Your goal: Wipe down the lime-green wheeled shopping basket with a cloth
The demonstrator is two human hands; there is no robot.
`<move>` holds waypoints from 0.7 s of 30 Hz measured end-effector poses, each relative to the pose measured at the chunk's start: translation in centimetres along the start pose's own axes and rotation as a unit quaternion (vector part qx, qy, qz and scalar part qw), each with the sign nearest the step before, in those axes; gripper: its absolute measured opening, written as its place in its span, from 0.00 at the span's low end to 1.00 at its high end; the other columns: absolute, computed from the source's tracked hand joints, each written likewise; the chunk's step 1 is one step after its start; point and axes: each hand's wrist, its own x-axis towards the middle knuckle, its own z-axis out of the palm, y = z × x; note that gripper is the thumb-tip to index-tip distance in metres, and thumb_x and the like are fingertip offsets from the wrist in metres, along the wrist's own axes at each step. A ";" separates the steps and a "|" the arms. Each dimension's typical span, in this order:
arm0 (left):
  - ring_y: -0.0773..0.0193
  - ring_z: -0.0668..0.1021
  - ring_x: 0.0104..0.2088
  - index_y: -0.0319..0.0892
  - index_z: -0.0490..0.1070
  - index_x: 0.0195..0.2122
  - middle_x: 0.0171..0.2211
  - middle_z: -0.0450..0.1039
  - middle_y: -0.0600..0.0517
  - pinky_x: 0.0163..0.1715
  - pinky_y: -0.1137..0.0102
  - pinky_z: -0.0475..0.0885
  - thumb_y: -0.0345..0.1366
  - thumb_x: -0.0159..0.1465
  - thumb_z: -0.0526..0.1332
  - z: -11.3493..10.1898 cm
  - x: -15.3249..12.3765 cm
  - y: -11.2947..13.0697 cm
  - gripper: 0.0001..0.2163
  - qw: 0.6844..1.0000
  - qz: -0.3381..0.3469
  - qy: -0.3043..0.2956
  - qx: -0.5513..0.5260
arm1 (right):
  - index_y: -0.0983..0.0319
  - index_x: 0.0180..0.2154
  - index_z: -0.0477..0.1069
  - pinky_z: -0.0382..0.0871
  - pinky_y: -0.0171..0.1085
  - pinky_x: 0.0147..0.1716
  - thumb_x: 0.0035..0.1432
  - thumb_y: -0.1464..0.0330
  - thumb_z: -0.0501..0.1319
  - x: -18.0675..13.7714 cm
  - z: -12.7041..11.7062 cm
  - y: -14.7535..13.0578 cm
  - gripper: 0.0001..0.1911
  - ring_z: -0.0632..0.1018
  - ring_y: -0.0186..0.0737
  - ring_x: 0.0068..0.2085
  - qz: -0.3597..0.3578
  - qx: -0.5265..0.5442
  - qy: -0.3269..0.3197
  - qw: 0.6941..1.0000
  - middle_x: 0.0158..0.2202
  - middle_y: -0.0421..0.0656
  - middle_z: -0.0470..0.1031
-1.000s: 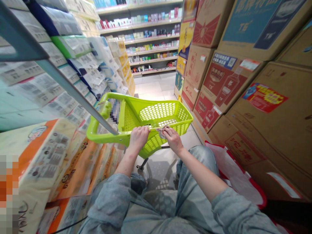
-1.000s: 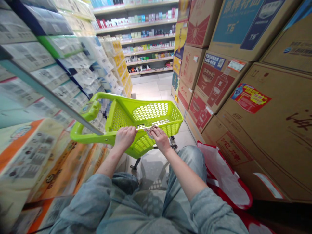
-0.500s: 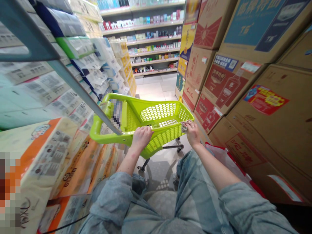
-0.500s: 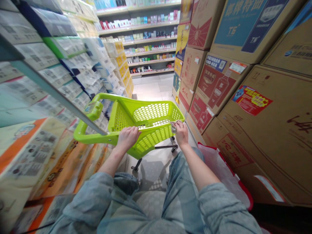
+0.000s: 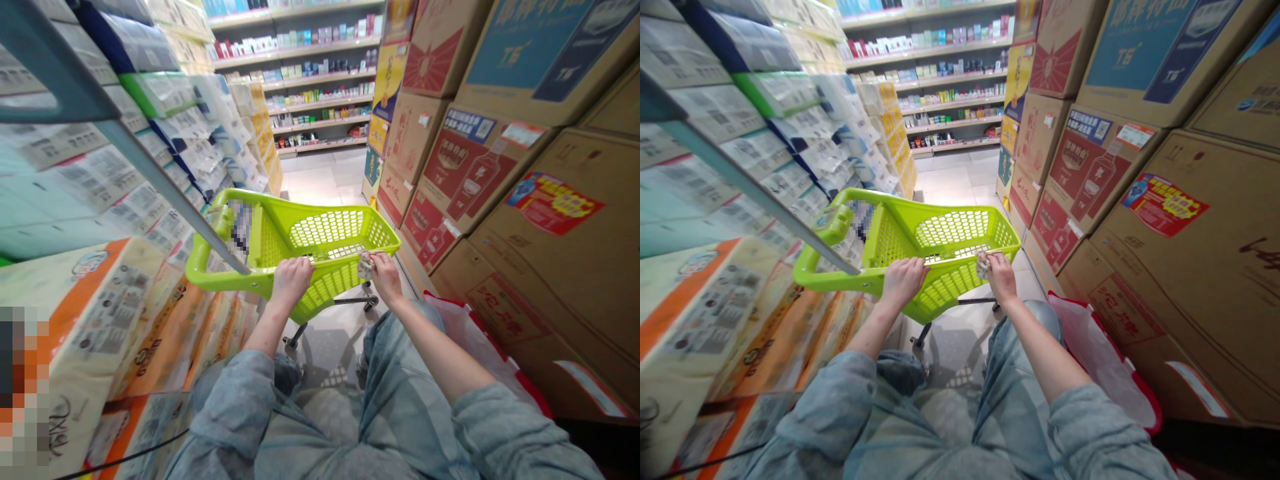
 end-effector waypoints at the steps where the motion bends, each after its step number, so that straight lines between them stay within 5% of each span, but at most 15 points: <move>1: 0.56 0.74 0.34 0.39 0.67 0.34 0.30 0.72 0.45 0.33 0.63 0.57 0.37 0.68 0.48 0.0 0.0 0.0 0.12 1.000 -0.001 0.002 0.000 | 0.63 0.42 0.72 0.67 0.46 0.46 0.59 0.72 0.50 0.1 -0.2 0.3 0.14 0.71 0.47 0.46 0.014 -0.006 0.006 1.000 0.43 0.51 0.71; 6: 0.55 0.73 0.33 0.39 0.67 0.34 0.30 0.72 0.45 0.33 0.63 0.57 0.38 0.68 0.48 0.1 0.2 0.2 0.12 1.000 -0.005 0.004 -0.003 | 0.64 0.44 0.71 0.67 0.48 0.46 0.58 0.74 0.50 0.0 0.5 -0.4 0.15 0.71 0.48 0.45 0.058 -0.010 0.033 0.998 0.42 0.52 0.71; 14: 0.55 0.73 0.33 0.38 0.67 0.33 0.29 0.71 0.45 0.33 0.63 0.58 0.34 0.67 0.48 0.1 0.5 0.4 0.10 1.000 -0.001 0.010 -0.008 | 0.63 0.45 0.70 0.67 0.43 0.48 0.59 0.74 0.51 -0.5 4.1 -9.2 0.14 0.71 0.46 0.46 -0.067 0.081 -0.054 0.993 0.44 0.51 0.72; 17: 0.55 0.73 0.33 0.38 0.67 0.34 0.30 0.71 0.45 0.33 0.63 0.58 0.32 0.66 0.49 0.2 0.4 0.1 0.09 1.000 -0.001 0.007 -0.005 | 0.63 0.44 0.71 0.67 0.43 0.48 0.58 0.76 0.51 0.0 3.7 -8.6 0.15 0.71 0.47 0.46 -0.086 0.060 -0.077 0.992 0.43 0.50 0.73; 21: 0.55 0.73 0.34 0.38 0.68 0.34 0.30 0.71 0.44 0.34 0.63 0.58 0.30 0.65 0.49 0.4 0.2 -0.3 0.09 1.000 -0.003 0.005 -0.009 | 0.63 0.43 0.72 0.67 0.44 0.46 0.57 0.76 0.51 0.6 1.8 -4.4 0.15 0.72 0.47 0.45 -0.037 0.019 -0.063 0.997 0.42 0.50 0.73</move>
